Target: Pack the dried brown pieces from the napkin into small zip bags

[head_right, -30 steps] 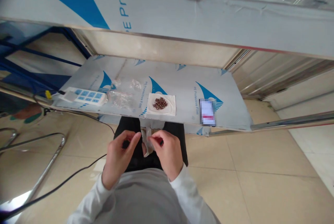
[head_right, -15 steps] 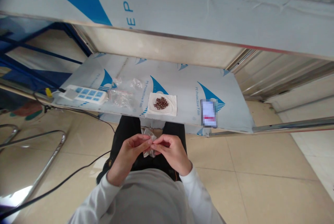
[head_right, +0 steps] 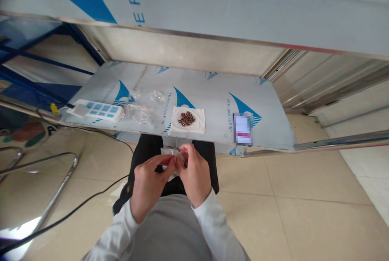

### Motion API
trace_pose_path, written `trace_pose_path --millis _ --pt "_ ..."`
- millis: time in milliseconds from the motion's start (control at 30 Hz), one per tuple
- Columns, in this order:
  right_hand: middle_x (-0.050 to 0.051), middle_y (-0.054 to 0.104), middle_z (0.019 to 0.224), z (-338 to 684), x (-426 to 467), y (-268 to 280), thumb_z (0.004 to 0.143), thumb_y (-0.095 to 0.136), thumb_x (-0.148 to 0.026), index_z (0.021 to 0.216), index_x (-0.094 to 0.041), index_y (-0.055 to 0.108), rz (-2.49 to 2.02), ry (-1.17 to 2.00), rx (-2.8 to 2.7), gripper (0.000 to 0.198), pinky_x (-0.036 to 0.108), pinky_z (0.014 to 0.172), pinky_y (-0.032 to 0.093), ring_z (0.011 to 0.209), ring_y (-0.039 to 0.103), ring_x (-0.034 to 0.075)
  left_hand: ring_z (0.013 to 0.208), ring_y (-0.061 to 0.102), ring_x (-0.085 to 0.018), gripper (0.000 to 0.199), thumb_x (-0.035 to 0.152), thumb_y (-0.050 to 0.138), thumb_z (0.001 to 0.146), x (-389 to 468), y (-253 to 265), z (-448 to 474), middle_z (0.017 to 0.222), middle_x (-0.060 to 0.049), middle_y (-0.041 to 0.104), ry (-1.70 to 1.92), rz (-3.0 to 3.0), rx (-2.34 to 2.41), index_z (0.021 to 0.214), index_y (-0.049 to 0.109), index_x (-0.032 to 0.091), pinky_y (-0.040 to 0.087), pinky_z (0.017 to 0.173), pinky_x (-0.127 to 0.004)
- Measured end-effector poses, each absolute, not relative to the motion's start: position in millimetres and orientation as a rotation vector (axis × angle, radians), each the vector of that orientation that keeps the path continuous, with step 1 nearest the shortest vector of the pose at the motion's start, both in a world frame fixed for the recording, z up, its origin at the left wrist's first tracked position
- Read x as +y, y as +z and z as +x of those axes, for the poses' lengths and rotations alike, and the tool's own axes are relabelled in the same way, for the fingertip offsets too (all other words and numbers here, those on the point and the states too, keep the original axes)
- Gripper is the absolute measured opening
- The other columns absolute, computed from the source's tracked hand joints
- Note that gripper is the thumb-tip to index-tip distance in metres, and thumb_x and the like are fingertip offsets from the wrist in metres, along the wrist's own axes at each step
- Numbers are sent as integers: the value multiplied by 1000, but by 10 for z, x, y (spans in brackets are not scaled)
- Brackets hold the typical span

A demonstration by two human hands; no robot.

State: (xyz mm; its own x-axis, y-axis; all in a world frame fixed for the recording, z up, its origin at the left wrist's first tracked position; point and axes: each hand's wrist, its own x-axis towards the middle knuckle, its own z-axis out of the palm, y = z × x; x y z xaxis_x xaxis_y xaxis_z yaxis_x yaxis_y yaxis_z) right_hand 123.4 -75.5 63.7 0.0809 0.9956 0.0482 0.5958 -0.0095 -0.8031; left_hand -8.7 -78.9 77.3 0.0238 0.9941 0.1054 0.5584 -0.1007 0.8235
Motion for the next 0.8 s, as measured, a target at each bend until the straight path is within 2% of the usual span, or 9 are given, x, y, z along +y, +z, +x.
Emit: trace_pose_path --millis 100,167,267,300,333,467,600,733,800 --pt "-1 69 79 1284 -718 645 83 57 -17 105 -24 53 -1643 889 -1555 24 24 64 51 70 67 15 70 67 -14 12 24 56 87 -765 779 -137 80 -3 71 942 1818 1499 85 68 21 52 63 -22" --pt "-1 69 77 1333 -689 658 83 56 -18 103 -24 54 -1642 935 -1530 21 24 64 51 67 67 15 88 67 -20 17 29 61 84 -714 776 -205 95 -7 70 911 1974 1409 98 65 21 53 78 -31" --pt "-1 69 75 1360 -646 703 81 57 -18 98 -23 55 -1610 1008 -1550 17 24 62 50 64 67 15 125 49 -33 75 40 77 67 -582 732 -266 132 -15 55 781 2250 1151 131 46 20 39 105 -50" --pt "-1 69 73 1354 -632 720 80 58 -17 95 -23 55 -1603 1022 -1568 16 25 61 50 64 67 16 130 44 -35 88 41 80 62 -528 704 -262 138 -16 50 727 2297 1068 137 39 20 35 108 -52" --pt "-1 69 72 1345 -619 737 79 59 -17 93 -23 55 -1601 1027 -1587 15 25 60 50 64 67 16 130 44 -35 90 37 80 62 -472 669 -247 138 -16 49 686 2310 1015 138 36 20 35 108 -52" --pt "-2 70 70 1373 -527 743 79 62 -21 94 -23 51 -1597 1034 -1579 19 26 62 50 63 67 16 104 61 -26 59 18 72 68 -280 495 -151 113 -12 61 692 2120 1103 121 46 18 51 88 -38" --pt "0 71 80 1584 -155 509 83 61 -30 102 -22 49 -1465 1138 -1618 23 25 66 52 71 67 15 90 63 -20 30 20 67 75 -146 268 -123 97 -6 63 804 1991 1151 102 54 21 52 80 -32" --pt "7 66 97 1755 534 -11 78 63 -17 100 -17 58 -1671 660 -1833 23 30 74 52 77 63 15 87 62 -21 27 25 63 78 45 -22 -139 91 -5 62 908 1977 1287 102 54 19 50 81 -35" --pt "9 64 101 1759 838 -260 72 66 -10 98 -17 63 -1707 576 -1908 27 34 84 49 86 62 18 91 62 -22 31 24 62 76 168 -157 -141 95 -6 62 967 1960 1328 105 52 18 49 84 -36"
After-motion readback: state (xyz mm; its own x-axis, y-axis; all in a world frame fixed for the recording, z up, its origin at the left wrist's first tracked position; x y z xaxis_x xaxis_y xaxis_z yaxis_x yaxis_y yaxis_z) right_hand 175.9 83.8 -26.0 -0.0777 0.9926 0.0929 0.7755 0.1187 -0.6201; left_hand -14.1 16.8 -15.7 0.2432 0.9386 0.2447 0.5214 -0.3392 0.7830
